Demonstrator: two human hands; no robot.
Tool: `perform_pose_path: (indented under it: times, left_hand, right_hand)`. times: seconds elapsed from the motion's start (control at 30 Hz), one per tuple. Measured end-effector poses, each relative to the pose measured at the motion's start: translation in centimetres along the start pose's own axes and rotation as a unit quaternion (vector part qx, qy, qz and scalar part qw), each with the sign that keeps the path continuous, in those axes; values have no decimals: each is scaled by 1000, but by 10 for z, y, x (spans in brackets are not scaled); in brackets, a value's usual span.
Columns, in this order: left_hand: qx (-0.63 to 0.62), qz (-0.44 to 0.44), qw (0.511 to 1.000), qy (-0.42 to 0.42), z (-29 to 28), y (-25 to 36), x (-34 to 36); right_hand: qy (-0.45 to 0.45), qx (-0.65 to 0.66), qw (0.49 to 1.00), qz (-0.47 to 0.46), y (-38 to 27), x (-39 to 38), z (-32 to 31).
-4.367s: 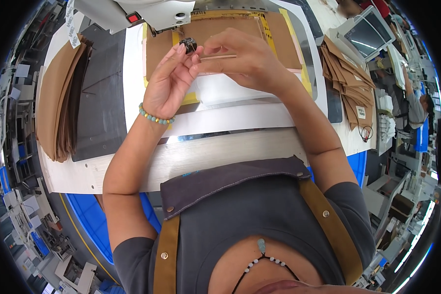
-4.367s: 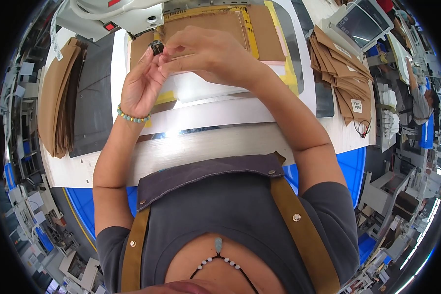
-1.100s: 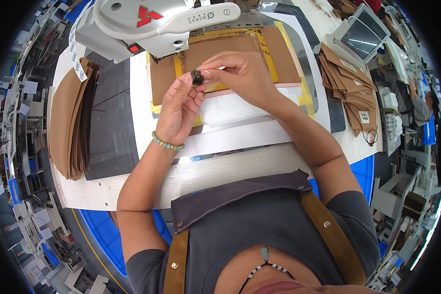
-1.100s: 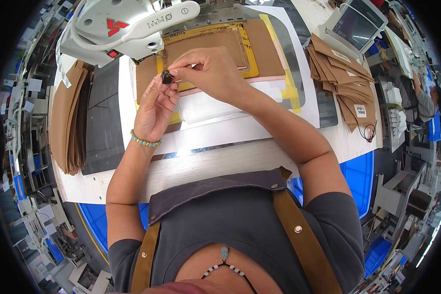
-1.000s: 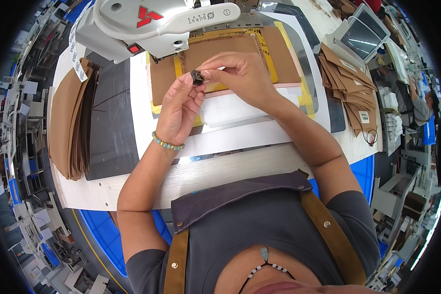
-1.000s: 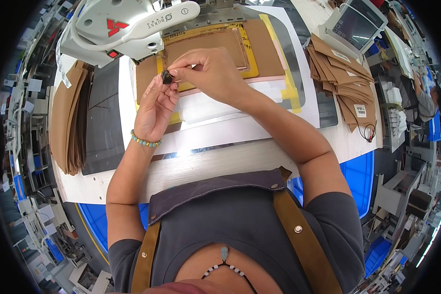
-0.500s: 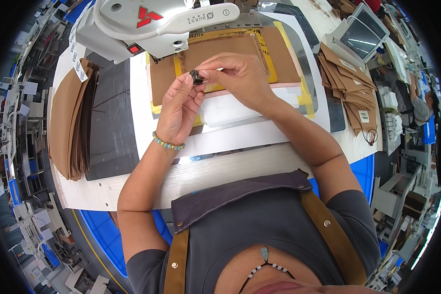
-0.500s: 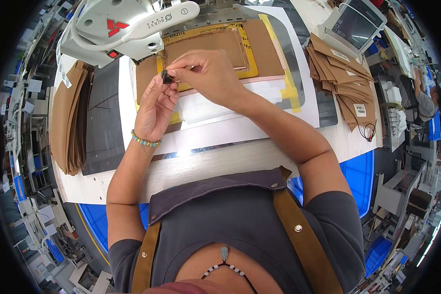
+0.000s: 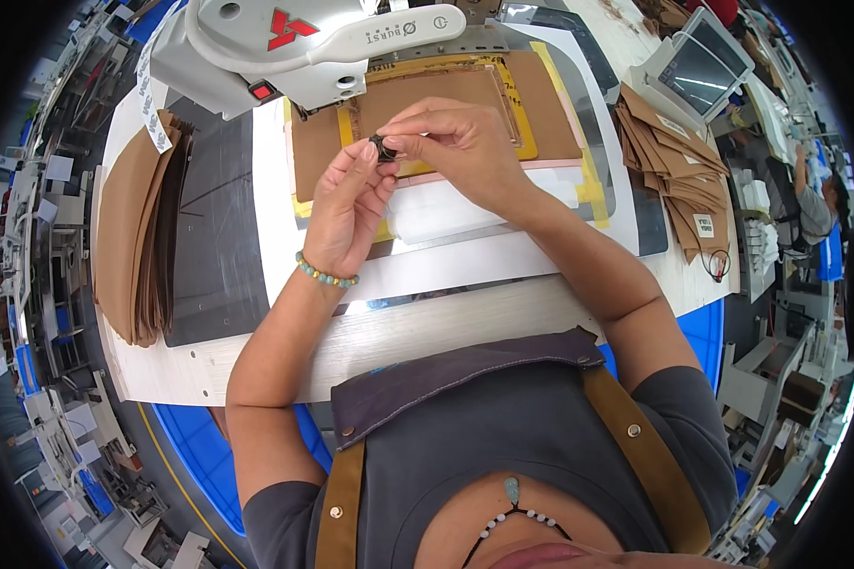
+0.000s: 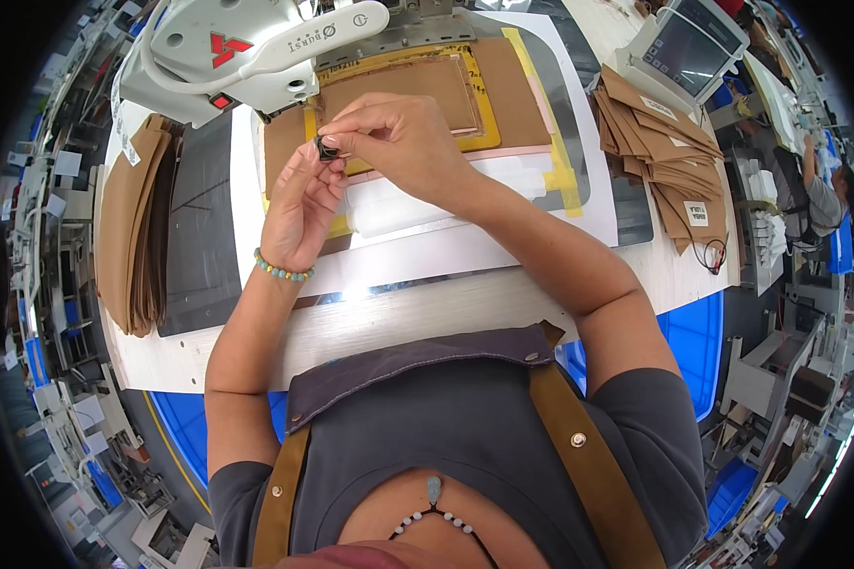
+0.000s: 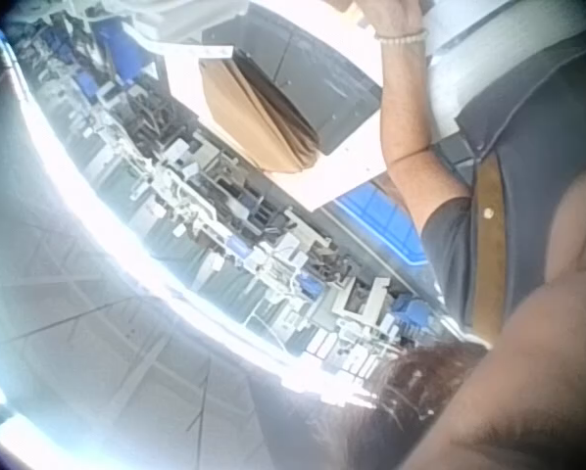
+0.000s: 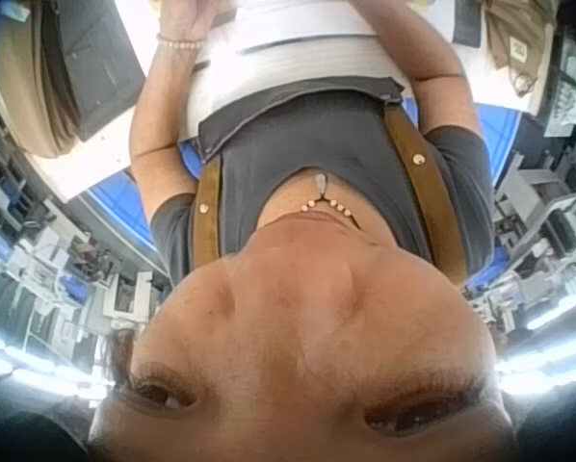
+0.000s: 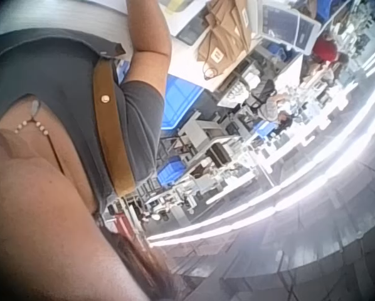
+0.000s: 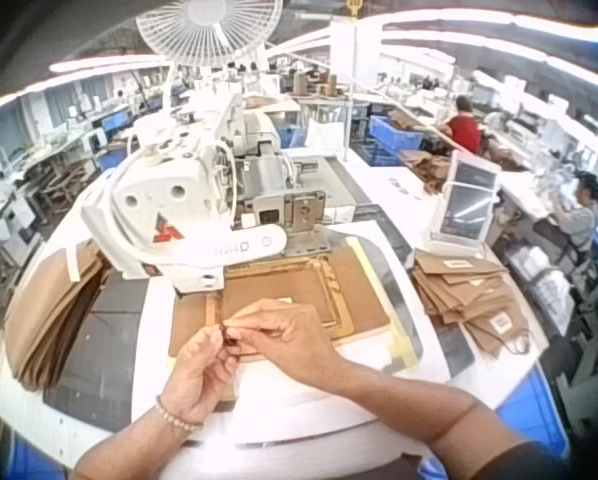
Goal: Sewing a brand label onto a leather piece using an industrial sewing machine.
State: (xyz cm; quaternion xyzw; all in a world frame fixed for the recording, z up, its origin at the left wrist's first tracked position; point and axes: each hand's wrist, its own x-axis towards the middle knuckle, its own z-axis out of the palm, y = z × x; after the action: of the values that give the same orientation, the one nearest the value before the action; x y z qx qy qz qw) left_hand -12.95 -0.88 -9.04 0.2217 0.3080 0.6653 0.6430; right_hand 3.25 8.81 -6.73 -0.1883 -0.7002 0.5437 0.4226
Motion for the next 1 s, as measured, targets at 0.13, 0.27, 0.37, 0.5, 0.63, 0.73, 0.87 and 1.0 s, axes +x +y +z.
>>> perform_pose_path:
  times: [0.13, 0.27, 0.37, 0.5, 0.63, 0.73, 0.87, 1.0]
  left_hand:
    - [38, 16, 999, 26, 2, 1, 0]
    - [88, 49, 992, 82, 14, 3, -3]
    - [148, 103, 974, 135, 15, 10, -2]
    - [297, 193, 926, 133, 8, 38, -22]
    - [301, 263, 915, 52, -31, 82, -75]
    - [62, 236, 942, -231, -90, 105, -165]
    - [154, 33, 934, -322, -151, 71, -285]
    - [331, -190, 916, 124, -178, -34, -330]
  right_hand:
    - [-6, -5, 1000, -1, 6, 0, -1]
    - [8, 60, 998, -1, 10, 0, 2]
    - [-13, 158, 987, -6, 5, 8, -10]
    - [-208, 120, 968, -73, -20, 9, -25]
    - [-473, 107, 870, -91, -63, 5, -32]
    - [-530, 52, 846, -38, -78, -15, -42]
    - [-410, -96, 907, -10, -75, -62, -60]
    - [-306, -265, 912, -73, -63, -133, -52]
